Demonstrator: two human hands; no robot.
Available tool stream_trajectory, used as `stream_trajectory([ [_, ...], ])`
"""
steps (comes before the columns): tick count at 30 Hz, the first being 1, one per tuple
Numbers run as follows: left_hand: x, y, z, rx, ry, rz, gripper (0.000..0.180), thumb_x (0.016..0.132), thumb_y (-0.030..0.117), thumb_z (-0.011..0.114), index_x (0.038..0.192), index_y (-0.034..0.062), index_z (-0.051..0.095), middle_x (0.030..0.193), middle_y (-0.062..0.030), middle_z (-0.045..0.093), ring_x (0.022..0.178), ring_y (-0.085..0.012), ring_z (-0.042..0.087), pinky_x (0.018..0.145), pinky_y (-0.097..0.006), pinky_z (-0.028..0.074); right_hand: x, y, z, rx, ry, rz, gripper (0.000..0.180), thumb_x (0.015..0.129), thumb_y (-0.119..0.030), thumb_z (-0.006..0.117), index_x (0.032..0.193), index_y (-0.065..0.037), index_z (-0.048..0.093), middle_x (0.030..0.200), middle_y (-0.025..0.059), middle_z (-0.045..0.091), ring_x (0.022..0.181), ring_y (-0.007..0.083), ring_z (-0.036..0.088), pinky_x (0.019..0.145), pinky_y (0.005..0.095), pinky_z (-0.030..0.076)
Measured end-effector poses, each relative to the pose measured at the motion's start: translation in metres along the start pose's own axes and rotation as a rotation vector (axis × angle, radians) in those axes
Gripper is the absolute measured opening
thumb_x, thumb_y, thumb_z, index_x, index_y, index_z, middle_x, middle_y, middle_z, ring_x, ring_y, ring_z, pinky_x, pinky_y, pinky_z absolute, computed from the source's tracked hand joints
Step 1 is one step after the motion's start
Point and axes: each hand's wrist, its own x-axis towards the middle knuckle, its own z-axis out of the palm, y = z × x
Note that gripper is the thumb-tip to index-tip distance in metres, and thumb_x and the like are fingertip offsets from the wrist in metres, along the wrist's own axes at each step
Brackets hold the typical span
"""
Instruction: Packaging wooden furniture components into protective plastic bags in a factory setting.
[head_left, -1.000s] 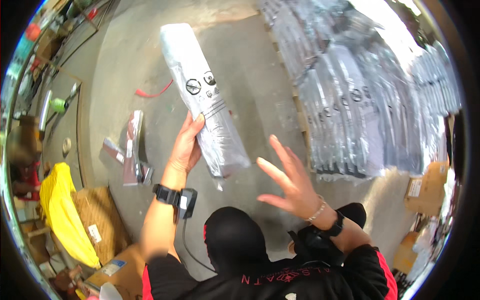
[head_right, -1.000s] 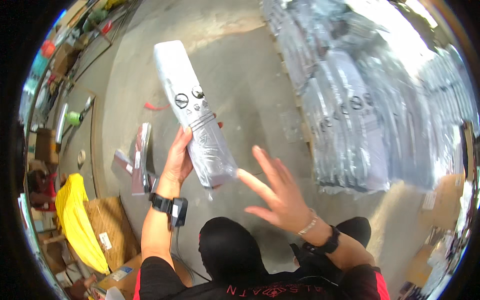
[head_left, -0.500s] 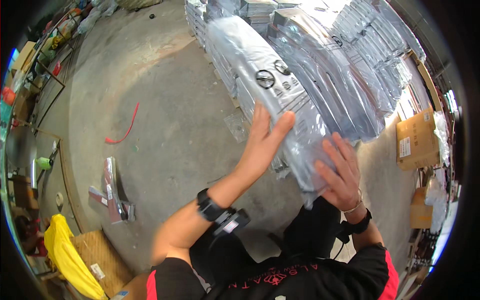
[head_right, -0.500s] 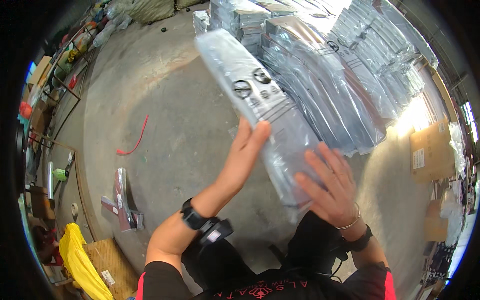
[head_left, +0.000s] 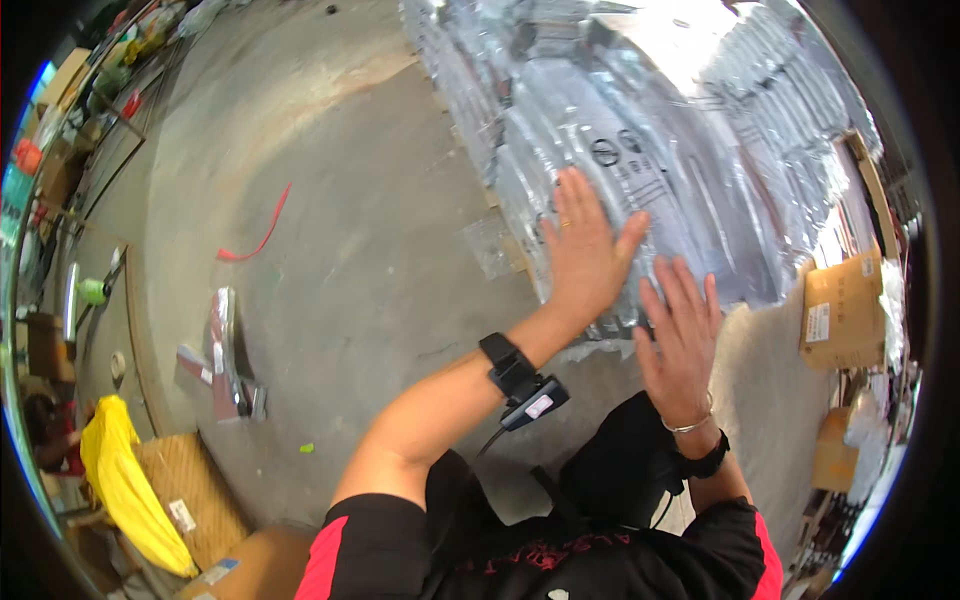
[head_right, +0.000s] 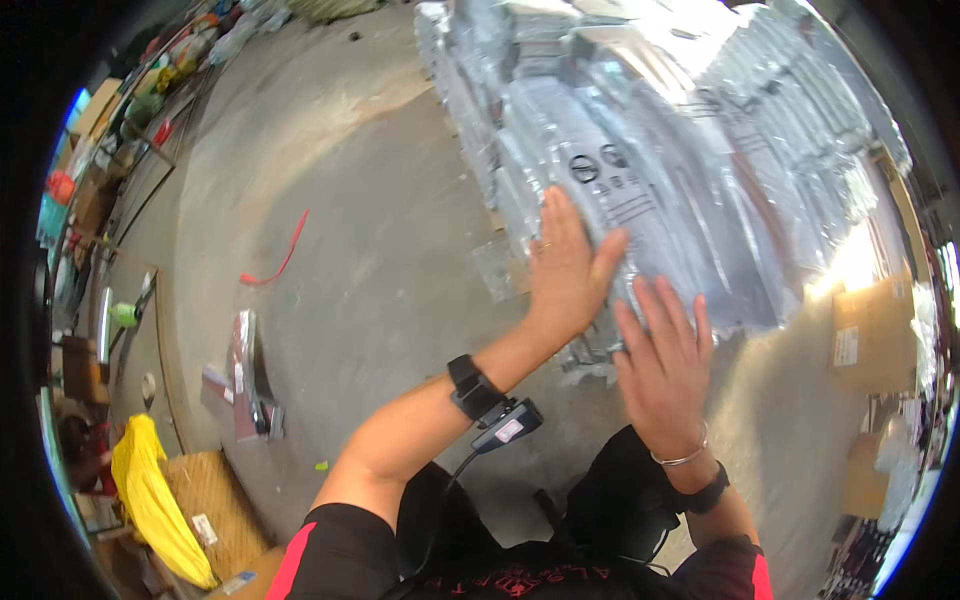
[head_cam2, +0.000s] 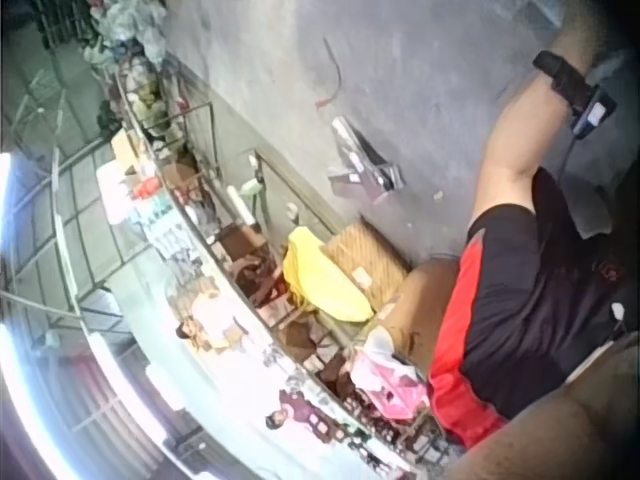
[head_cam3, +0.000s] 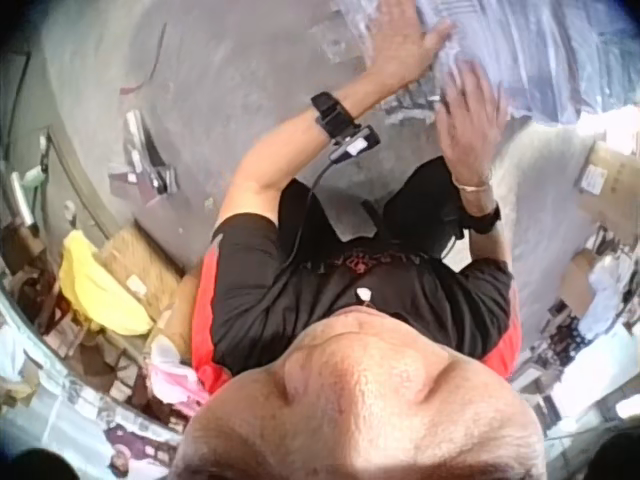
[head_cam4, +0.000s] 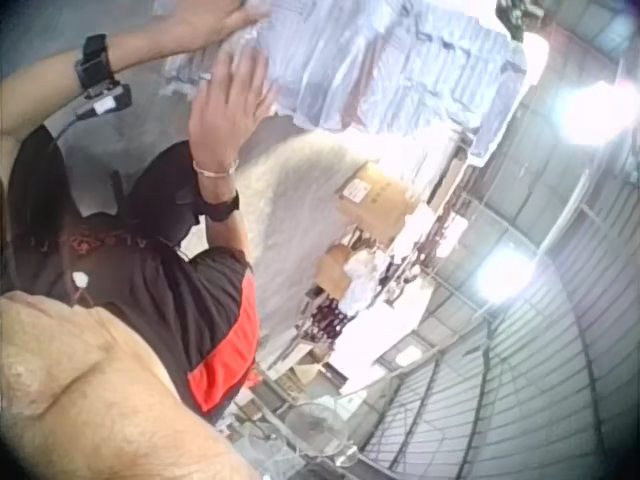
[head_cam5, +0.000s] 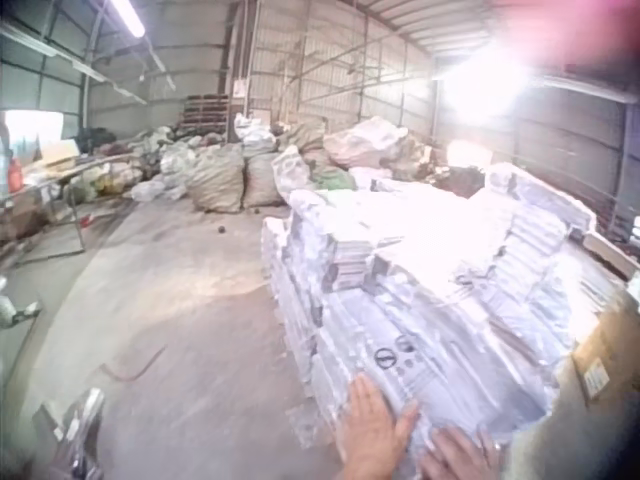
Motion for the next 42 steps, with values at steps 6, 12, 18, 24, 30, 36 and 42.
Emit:
stream_trajectory([
  [6,-0.002,-0.058,-0.064,-0.080,-0.112,0.051,0.101,0.094,0.059,0.055,0.156,-0.0065,0.010,0.163,-0.0274,0.014,0.151,-0.0389,0.017,0.119,-0.056,0.021,0.000,0.010,0.004,-0.133,0.006,0.005,0.046,0.089,-0.004,0.055,0.135,0.000,0.056,0.147,0.0192,0.049,0.139,0.0390,0.042,0.115,0.0549,0.030],
  [12,-0.092,-0.362,-0.282,0.867,0.322,-0.292,0.103,0.080,0.047,0.079,0.155,0.0004,0.025,0.159,-0.0215,0.030,0.147,-0.0380,0.029,0.118,-0.045,0.029,0.004,0.011,0.014,-0.079,-0.015,-0.025,0.046,0.095,-0.004,0.051,0.141,-0.001,0.052,0.153,0.0181,0.044,0.144,0.0366,0.037,0.119,0.0530,0.023],
  [18,-0.224,-0.448,-0.402,1.017,0.438,-1.090,0.118,0.074,0.044,0.084,0.161,0.0168,0.008,0.158,-0.0254,0.030,0.143,-0.0434,0.035,0.112,-0.057,0.035,0.000,0.012,0.008,-0.141,-0.022,0.008,0.047,0.091,-0.005,0.056,0.138,-0.003,0.056,0.148,0.0217,0.048,0.140,0.0407,0.041,0.118,0.0526,0.026],
  [24,-0.232,-0.470,-0.400,0.786,0.442,-0.802,0.096,0.079,0.027,0.081,0.156,0.0085,0.027,0.143,-0.0204,0.053,0.125,-0.0389,0.055,0.104,-0.046,0.045,0.001,-0.007,-0.026,-0.317,-0.189,0.090,0.047,0.082,-0.010,0.069,0.129,-0.009,0.064,0.149,0.0167,0.049,0.142,0.0379,0.040,0.119,0.0543,0.024],
  [30,-0.241,-0.529,-0.437,-0.046,0.504,-0.619,0.080,0.088,0.016,0.074,0.153,-0.0006,0.030,0.148,-0.0214,0.046,0.134,-0.0295,0.048,0.111,-0.037,0.037,0.022,-0.019,-0.008,-0.210,-0.097,0.081,0.041,0.079,-0.019,0.075,0.119,-0.013,0.070,0.145,0.0107,0.054,0.140,0.0336,0.044,0.120,0.0549,0.021],
  [36,-0.127,-0.318,-0.354,-0.704,0.276,-0.580,0.069,0.098,0.031,0.061,0.152,-0.0001,0.033,0.141,-0.0145,0.053,0.125,-0.0218,0.055,0.105,-0.034,0.044,0.012,-0.010,-0.014,-0.162,-0.004,0.099,0.037,0.076,-0.022,0.076,0.113,-0.014,0.073,0.141,0.0088,0.057,0.137,0.0316,0.047,0.119,0.0541,0.020],
  [42,-0.057,-0.110,-0.238,-1.375,-0.261,-0.274,0.071,0.104,0.052,0.033,0.154,0.0022,0.030,0.153,-0.0193,0.041,0.136,-0.0348,0.048,0.111,-0.047,0.043,0.002,-0.001,-0.001,-0.079,0.033,0.037,0.043,0.082,-0.040,0.072,0.117,-0.016,0.071,0.143,0.0079,0.057,0.137,0.0324,0.046,0.119,0.0585,0.015],
])
